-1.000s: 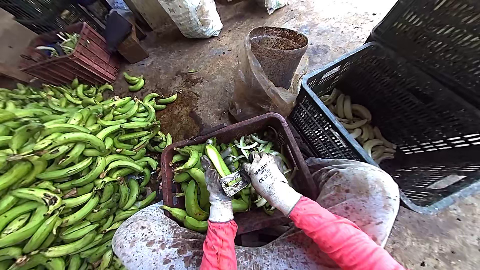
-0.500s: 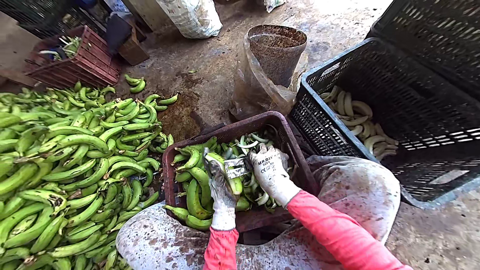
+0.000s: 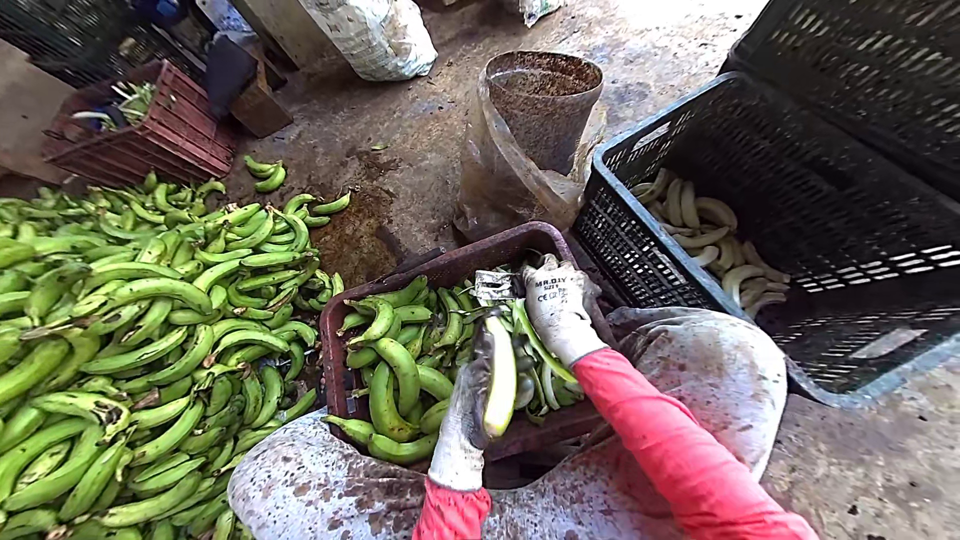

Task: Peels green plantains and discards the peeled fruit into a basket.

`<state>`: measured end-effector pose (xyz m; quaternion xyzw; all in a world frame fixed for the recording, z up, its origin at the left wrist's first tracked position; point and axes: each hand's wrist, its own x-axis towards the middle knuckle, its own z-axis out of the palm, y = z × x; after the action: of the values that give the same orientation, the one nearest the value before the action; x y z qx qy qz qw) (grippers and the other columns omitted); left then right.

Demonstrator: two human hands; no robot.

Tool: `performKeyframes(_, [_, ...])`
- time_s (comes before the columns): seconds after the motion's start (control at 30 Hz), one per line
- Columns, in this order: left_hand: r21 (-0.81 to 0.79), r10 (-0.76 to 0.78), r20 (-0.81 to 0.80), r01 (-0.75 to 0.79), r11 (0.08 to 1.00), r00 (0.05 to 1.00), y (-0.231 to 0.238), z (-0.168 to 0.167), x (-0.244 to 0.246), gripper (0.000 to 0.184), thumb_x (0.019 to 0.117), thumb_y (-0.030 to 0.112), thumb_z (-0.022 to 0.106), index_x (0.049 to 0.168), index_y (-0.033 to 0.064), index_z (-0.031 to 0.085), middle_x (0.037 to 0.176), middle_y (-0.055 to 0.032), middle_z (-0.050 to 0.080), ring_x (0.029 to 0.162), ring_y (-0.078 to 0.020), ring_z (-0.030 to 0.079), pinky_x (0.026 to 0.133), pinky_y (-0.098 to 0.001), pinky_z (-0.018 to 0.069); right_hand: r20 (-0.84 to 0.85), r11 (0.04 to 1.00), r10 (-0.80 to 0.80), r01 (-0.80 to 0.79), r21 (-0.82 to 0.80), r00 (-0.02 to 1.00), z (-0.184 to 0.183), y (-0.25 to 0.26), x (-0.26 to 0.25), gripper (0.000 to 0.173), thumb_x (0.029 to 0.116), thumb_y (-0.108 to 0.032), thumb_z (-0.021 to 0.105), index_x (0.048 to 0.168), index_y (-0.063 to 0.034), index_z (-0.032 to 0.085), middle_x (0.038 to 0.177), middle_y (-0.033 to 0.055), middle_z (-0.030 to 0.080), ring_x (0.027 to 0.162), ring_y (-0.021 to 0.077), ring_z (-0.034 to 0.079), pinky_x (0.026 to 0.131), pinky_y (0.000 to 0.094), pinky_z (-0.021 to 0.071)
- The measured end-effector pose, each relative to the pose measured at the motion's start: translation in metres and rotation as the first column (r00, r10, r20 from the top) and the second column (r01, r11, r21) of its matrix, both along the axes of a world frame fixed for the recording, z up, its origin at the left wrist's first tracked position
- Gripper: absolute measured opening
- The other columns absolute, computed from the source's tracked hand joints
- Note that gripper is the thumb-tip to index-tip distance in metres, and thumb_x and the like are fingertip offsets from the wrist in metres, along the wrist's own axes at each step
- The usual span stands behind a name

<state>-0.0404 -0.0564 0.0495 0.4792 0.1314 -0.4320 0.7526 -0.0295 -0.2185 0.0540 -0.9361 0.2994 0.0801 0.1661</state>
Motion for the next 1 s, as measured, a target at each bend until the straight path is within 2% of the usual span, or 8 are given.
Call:
performKeyframes(0.2, [-0.142,0.430,0.475,-0.416,0.898,0.768,-0.003,-0.024,0.032,0.048,0.1120,0.032,0.023,0.159,0.0238,0.018,0.141,-0.0043,0.053,0.118,-0.0140,0.061,0.096,-0.0357,0.0548,-0.034,0.991,0.126,-0.125,0.045,0.991,0.021,0.030,-0.014,0.023,0.0964,-0.008,0.063,0.116,-0.0142,0.074,0.123,0.0232,0.066,0.112,0.0457,0.064,0.082,0.0613,0.0538])
performKeyframes(0.33, [-0.266,0.715,0.198,-0.665,0.698,0.670,-0.015,-0.012,0.045,0.047,0.1100,0.049,0.025,0.133,0.0167,0.049,0.117,-0.0057,0.069,0.096,-0.0171,0.071,0.077,-0.0344,0.0613,0.011,0.973,0.228,-0.229,0.040,0.973,0.022,0.045,-0.024,0.024,0.0945,-0.006,0.064,0.113,-0.0161,0.075,0.122,0.0220,0.067,0.115,0.0449,0.063,0.087,0.0621,0.0521])
performKeyframes(0.47, [-0.223,0.782,0.165,-0.750,0.623,0.601,-0.016,-0.012,0.048,0.044,0.1118,0.041,0.021,0.134,0.0136,0.047,0.119,-0.0049,0.064,0.100,-0.0148,0.068,0.083,-0.0326,0.0589,0.002,0.955,0.284,-0.283,0.087,0.959,0.033,0.046,-0.026,0.030,0.1009,-0.006,0.054,0.122,-0.0169,0.073,0.127,0.0229,0.065,0.122,0.0451,0.060,0.093,0.0643,0.0453])
performKeyframes(0.57, [-0.207,0.657,0.159,-0.626,0.752,0.737,-0.012,-0.022,0.041,0.043,0.1112,0.043,0.022,0.127,0.0142,0.050,0.108,-0.0035,0.067,0.089,-0.0133,0.069,0.073,-0.0301,0.0598,0.006,0.969,0.238,-0.238,0.067,0.971,0.023,0.043,-0.019,0.028,0.0999,-0.007,0.056,0.118,-0.0184,0.074,0.126,0.0201,0.066,0.119,0.0431,0.061,0.094,0.0645,0.0459])
performKeyframes(0.67, [-0.018,0.218,0.215,-0.219,0.976,0.952,0.000,-0.017,0.025,0.042,0.1123,0.031,0.023,0.119,0.0047,0.055,0.086,-0.0102,0.068,0.068,-0.0168,0.068,0.058,-0.0314,0.0590,0.110,0.987,0.160,-0.161,-0.008,0.981,0.012,0.027,-0.011,0.021,0.0962,-0.009,0.063,0.110,-0.0163,0.077,0.119,0.0216,0.068,0.112,0.0449,0.064,0.085,0.0649,0.0501])
performKeyframes(0.8, [-0.017,-0.277,0.229,0.288,0.957,0.933,0.030,-0.013,0.024,0.037,0.1040,0.027,0.046,0.131,0.0024,0.052,0.099,-0.0165,0.072,0.079,-0.0236,0.073,0.065,-0.0352,0.0629,0.035,0.991,0.126,-0.124,-0.053,0.991,0.010,0.009,-0.003,0.020,0.0962,-0.012,0.065,0.112,-0.0175,0.076,0.119,0.0188,0.068,0.110,0.0428,0.064,0.084,0.0611,0.0522])
performKeyframes(0.9, [0.007,-0.277,0.273,0.286,0.958,0.921,0.033,-0.012,0.025,0.056,0.0981,0.039,0.059,0.141,0.0053,0.047,0.104,-0.0167,0.071,0.079,-0.0239,0.072,0.065,-0.0355,0.0624,0.031,0.998,0.042,-0.040,-0.052,0.999,0.009,0.000,-0.001,0.018,0.0955,-0.010,0.065,0.109,-0.0145,0.076,0.115,0.0219,0.068,0.106,0.0457,0.065,0.079,0.0620,0.0530])
performKeyframes(1.0, [0.144,-0.078,0.421,0.019,0.989,0.904,0.022,-0.014,0.032,0.064,0.1054,0.034,0.049,0.161,0.0209,0.020,0.120,-0.0124,0.067,0.087,-0.0207,0.072,0.072,-0.0357,0.0630,0.064,0.999,0.024,-0.021,-0.046,0.998,0.015,0.005,-0.003,0.021,0.0973,-0.010,0.063,0.113,-0.0149,0.076,0.118,0.0224,0.067,0.108,0.0459,0.065,0.080,0.0621,0.0531])
